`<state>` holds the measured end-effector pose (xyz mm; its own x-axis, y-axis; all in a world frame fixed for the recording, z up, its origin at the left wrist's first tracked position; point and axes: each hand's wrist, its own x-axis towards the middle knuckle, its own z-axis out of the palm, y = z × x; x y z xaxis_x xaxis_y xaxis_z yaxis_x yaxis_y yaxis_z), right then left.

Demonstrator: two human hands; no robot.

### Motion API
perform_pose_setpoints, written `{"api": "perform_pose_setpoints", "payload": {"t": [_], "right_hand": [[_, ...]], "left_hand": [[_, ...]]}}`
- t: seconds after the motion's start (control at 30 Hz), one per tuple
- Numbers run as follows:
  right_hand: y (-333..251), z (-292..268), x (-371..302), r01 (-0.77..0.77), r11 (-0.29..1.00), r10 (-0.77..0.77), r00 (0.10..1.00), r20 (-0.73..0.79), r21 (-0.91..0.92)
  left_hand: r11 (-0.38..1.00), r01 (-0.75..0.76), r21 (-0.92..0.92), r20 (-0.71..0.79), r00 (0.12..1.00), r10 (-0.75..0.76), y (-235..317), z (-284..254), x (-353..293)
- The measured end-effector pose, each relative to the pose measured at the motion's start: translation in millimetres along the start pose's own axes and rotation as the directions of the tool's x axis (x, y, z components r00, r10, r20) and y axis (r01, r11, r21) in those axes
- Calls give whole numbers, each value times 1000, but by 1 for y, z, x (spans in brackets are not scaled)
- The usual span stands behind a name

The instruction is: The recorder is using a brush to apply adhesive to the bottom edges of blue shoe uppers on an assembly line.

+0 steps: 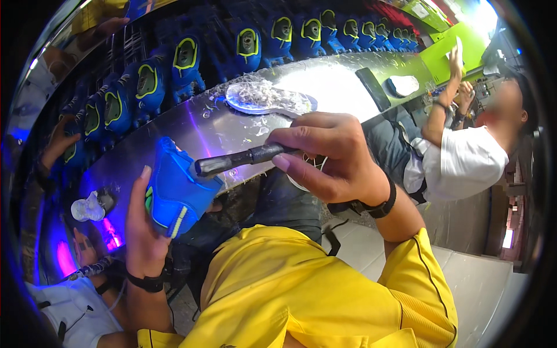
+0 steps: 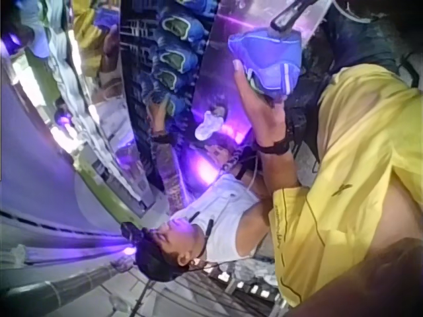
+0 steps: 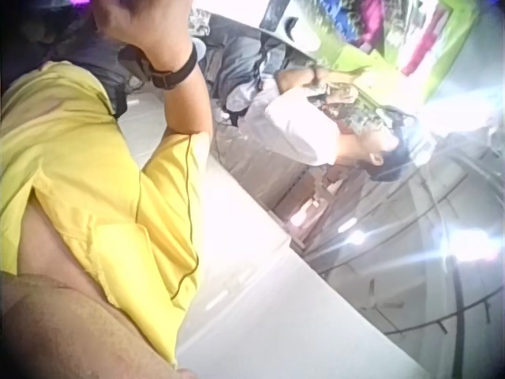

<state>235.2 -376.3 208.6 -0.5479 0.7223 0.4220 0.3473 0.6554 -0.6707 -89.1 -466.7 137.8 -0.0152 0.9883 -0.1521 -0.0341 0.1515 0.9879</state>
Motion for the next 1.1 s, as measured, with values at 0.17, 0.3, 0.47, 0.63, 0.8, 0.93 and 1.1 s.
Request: {"api": "perform_pose_setpoints", "payload": {"t": [0.17,0.3,0.47,0.63,0.8,0.93,1.1], "right_hand": [[10,-4,-1,46,999,-48,996,-78,-25],[18,-5,-2,78,996,-75,995,-58,52],[35,6,-9,76,990,-58,988,-143,122],[52,25,-22,-9,958,51,989,-140,288],[62,37,-39,-107,950,131,989,-63,293],[70,37,-52,-223,940,237,971,-22,259],[67,43,-57,-498,759,545,838,7,419]], "left_hand": [[744,475,-470,223,879,-421,2,-9,-2],[621,585,-522,280,805,-523,-16,-13,-8],[340,672,-657,401,695,-597,-3,10,-5],[159,716,-680,515,620,-592,-11,22,-5],[116,699,-706,537,634,-557,-15,30,-6],[169,685,-709,518,668,-534,-17,34,0],[470,699,-539,475,713,-515,-53,32,14]]}}
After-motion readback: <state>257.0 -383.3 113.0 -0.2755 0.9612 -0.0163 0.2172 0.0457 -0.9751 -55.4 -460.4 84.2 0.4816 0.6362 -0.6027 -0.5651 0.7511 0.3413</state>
